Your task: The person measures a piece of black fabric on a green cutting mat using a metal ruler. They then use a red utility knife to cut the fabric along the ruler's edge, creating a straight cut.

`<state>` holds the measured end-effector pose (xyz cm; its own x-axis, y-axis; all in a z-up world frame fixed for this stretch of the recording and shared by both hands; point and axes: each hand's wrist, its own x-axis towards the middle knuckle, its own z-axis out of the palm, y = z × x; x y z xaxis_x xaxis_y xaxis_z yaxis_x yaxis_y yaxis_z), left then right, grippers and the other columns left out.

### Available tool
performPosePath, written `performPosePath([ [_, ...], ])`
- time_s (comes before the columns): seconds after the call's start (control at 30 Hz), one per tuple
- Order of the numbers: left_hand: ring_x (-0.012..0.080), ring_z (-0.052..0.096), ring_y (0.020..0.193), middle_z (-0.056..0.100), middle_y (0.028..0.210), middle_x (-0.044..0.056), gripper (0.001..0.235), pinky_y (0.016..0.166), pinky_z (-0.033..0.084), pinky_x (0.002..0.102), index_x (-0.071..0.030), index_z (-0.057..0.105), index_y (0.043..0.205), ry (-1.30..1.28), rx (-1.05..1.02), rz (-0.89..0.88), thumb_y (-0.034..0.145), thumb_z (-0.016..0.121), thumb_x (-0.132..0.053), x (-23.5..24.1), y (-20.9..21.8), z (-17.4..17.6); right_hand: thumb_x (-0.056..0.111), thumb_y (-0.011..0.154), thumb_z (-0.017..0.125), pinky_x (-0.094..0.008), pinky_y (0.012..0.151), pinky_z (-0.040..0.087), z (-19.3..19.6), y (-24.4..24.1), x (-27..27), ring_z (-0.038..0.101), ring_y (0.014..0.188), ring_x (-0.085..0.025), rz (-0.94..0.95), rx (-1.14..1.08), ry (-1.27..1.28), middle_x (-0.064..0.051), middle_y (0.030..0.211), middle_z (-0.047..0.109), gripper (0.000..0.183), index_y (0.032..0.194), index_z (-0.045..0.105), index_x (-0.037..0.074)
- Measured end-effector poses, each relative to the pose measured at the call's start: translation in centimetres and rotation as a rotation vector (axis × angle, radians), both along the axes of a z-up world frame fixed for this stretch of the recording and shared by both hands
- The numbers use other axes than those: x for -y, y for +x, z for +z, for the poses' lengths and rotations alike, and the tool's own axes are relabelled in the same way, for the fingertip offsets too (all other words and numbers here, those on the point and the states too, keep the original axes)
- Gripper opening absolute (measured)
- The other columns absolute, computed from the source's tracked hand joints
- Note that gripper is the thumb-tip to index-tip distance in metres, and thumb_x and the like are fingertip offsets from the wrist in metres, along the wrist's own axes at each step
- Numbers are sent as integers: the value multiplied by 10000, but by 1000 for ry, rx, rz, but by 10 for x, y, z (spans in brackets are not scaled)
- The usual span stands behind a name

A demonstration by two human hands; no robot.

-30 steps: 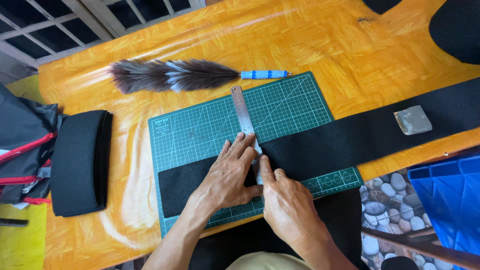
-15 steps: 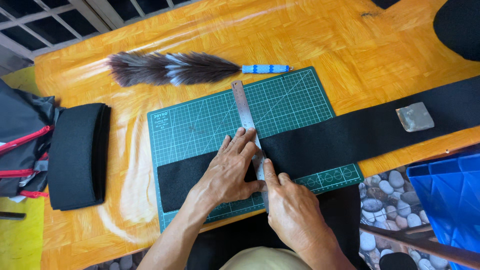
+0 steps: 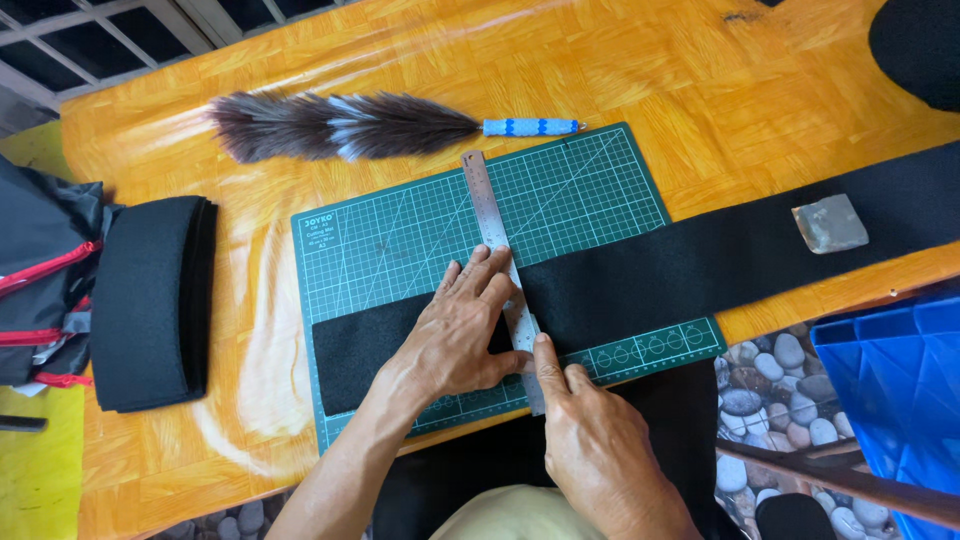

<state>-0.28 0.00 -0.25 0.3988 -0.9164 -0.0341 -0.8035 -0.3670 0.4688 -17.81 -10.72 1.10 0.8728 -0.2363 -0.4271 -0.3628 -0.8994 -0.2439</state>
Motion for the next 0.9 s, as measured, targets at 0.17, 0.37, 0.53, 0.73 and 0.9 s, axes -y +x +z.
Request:
performPosePath([
  [0.17,486,208,1552,329,1628,218,708,1191,214,677,-58,543,1177,-22,-13,4,713,924,-433,0,0,1,45,790,615,-492,639,615,-15,-11,-3,734,797,-344,18,111,-37,-146,1081,624,979,1669,188,106],
  [0.37,468,179,1563,278,1665,228,841,1215,186,646,-24,513,1280,7,-4,12,702,932,-468,0,0,0,76,844,566,-536,713,597,-10,-20,-7,715,876,-364,-34,-13,38,-123,1156,560,979,1697,101,189],
  [0.53,473,174,1564,280,1663,228,816,1214,193,645,-29,527,1249,-4,-2,6,690,943,-455,0,0,0,56,836,513,-489,677,620,-23,-29,-10,728,859,-329,-25,97,-9,-130,1180,571,926,1685,155,149],
  [0.73,470,164,1567,275,1666,214,836,1210,192,653,-27,520,1267,-9,-23,9,690,948,-456,0,0,0,53,863,457,-500,728,617,-30,-36,-13,695,1003,-327,-32,91,2,-118,1251,544,887,1687,139,138],
  [0.9,457,165,1572,291,1659,201,796,1216,186,645,-51,542,1237,-30,-44,21,680,954,-444,-1,0,1,63,868,480,-483,718,611,-30,-39,-14,689,974,-296,-27,93,-20,-88,1146,566,900,1693,132,150],
])
